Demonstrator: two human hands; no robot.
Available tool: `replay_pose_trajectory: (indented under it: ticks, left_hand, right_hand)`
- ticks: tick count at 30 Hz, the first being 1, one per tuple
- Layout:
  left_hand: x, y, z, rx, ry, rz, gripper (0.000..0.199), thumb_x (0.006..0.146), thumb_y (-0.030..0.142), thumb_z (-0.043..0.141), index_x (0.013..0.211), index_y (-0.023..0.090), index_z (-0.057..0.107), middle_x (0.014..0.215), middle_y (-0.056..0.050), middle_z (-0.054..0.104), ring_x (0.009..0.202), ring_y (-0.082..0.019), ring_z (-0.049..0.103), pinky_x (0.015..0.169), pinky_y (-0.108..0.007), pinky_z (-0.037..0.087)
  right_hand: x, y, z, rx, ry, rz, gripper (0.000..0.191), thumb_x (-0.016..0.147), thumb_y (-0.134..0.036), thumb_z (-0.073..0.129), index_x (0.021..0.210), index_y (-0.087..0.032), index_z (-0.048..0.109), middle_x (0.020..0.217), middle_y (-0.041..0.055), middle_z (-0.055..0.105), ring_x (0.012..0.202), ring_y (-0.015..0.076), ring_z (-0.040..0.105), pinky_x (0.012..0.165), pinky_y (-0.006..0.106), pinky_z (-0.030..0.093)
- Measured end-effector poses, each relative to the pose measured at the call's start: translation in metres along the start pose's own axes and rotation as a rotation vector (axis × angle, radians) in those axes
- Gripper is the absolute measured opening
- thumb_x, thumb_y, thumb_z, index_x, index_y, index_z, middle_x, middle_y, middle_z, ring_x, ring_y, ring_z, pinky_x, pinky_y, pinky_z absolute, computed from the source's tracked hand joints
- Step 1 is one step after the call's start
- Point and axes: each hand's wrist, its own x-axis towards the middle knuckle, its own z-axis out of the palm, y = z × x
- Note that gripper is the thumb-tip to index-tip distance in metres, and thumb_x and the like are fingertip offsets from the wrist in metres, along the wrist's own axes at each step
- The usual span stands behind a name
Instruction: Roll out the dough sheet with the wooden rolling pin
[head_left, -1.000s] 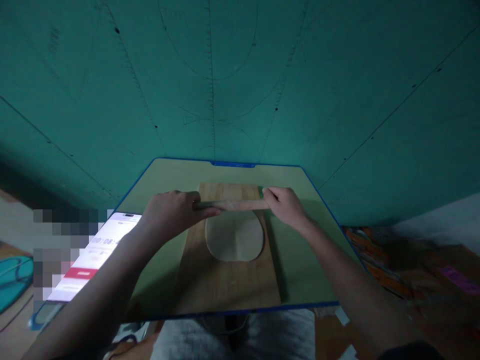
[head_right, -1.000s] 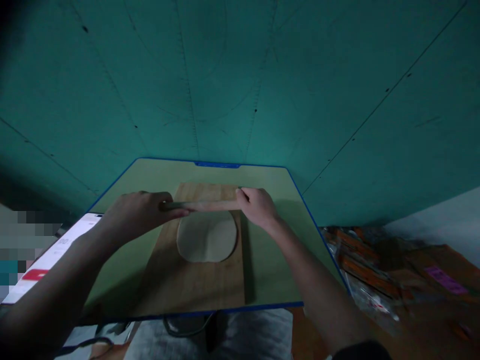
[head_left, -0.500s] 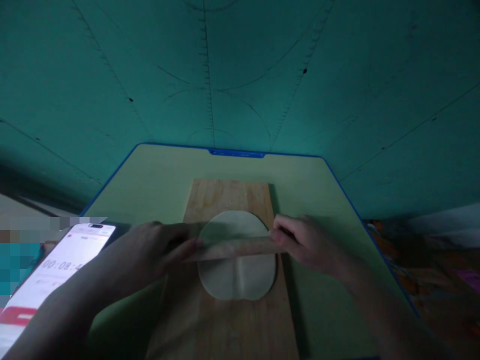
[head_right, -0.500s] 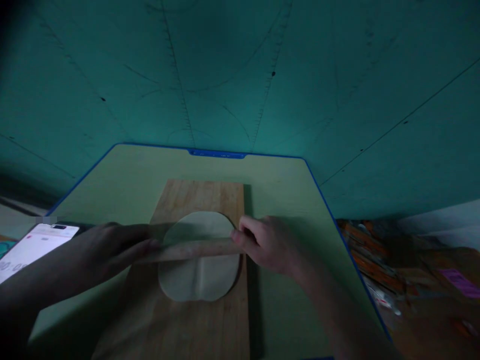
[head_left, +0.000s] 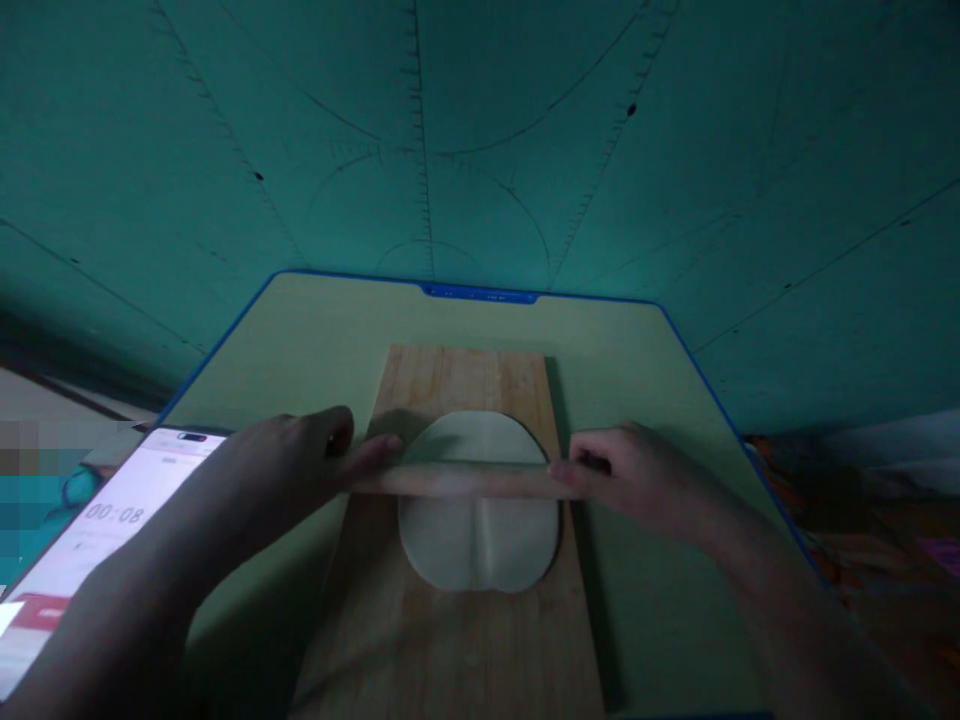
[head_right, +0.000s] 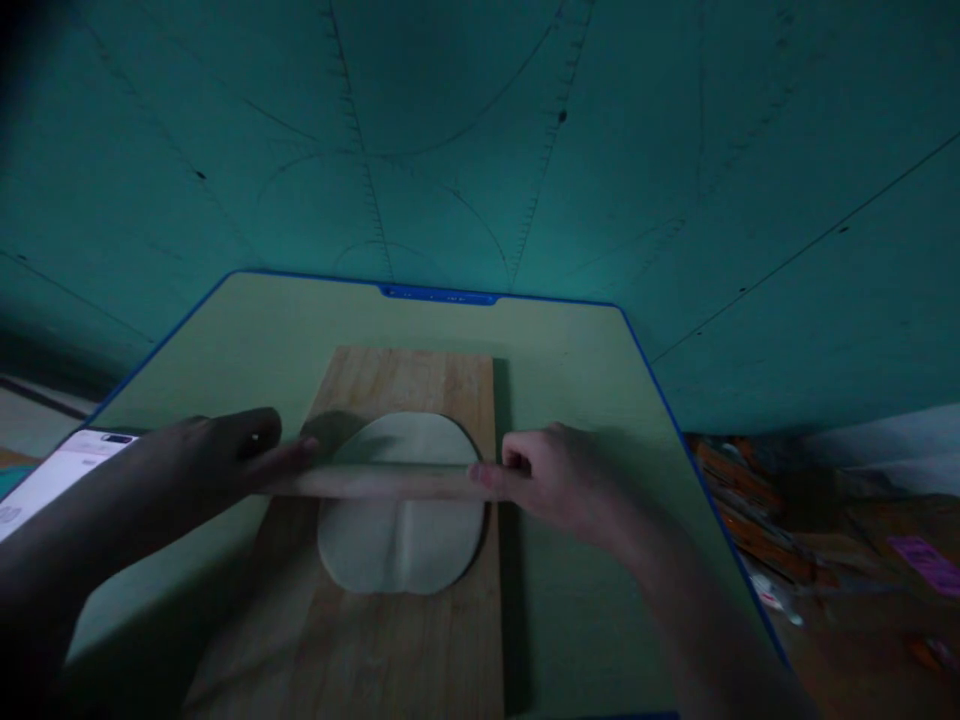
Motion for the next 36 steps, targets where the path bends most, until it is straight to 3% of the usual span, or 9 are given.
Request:
replay_pose_trajectory:
  ticks: [4, 13, 23, 31, 36]
  left_hand:
    - [0.004, 0.005, 0.001, 0.098, -0.011, -0.068, 0.057, 0.092, 0.066, 0.023, 0.071, 0.024, 0.055, 0.059, -0.007, 0.06, 0.056, -0.023, 0.059, 0.055, -0.032, 0.032]
    - [0.006, 0.005, -0.001, 0.041, -0.061, -0.032, 0.05, 0.093, 0.057, 0.027, 0.072, 0.024, 0.058, 0.062, -0.005, 0.06, 0.058, -0.021, 0.057, 0.058, -0.032, 0.033]
    - [0.009, 0.011, -0.004, 0.13, -0.09, -0.156, 0.052, 0.083, 0.064, 0.023, 0.071, 0.025, 0.056, 0.063, -0.005, 0.059, 0.059, -0.021, 0.056, 0.059, -0.033, 0.033]
    - [0.009, -0.023, 0.008, 0.245, -0.028, -0.103, 0.067, 0.082, 0.078, 0.016, 0.068, 0.026, 0.057, 0.049, 0.002, 0.045, 0.042, -0.014, 0.04, 0.053, -0.029, 0.027]
    - [0.007, -0.015, 0.004, 0.23, -0.063, -0.072, 0.067, 0.084, 0.076, 0.016, 0.068, 0.025, 0.056, 0.05, 0.002, 0.048, 0.043, -0.014, 0.043, 0.054, -0.029, 0.026]
  right_hand:
    - [0.007, 0.001, 0.006, 0.021, 0.122, -0.047, 0.045, 0.097, -0.051, 0.043, 0.065, -0.021, 0.052, 0.058, -0.0011, 0.054, 0.055, 0.0121, 0.046, 0.055, 0.03, 0.023]
    - [0.008, 0.0, 0.008, 0.102, 0.102, -0.09, 0.045, 0.098, -0.048, 0.042, 0.064, -0.021, 0.052, 0.06, -0.0006, 0.054, 0.057, 0.0121, 0.046, 0.056, 0.03, 0.024]
    - [0.006, 0.0, 0.006, 0.055, 0.109, -0.095, 0.047, 0.097, -0.049, 0.04, 0.063, -0.021, 0.055, 0.057, -0.0001, 0.055, 0.054, 0.0128, 0.047, 0.054, 0.031, 0.024]
    - [0.002, -0.001, 0.003, 0.015, 0.112, -0.127, 0.049, 0.1, -0.05, 0.039, 0.061, -0.022, 0.051, 0.053, -0.0007, 0.051, 0.048, 0.0124, 0.043, 0.052, 0.032, 0.023]
    - [0.003, 0.0, 0.004, 0.028, 0.097, -0.075, 0.053, 0.098, -0.058, 0.036, 0.062, -0.023, 0.053, 0.054, 0.0009, 0.053, 0.049, 0.014, 0.044, 0.052, 0.032, 0.025]
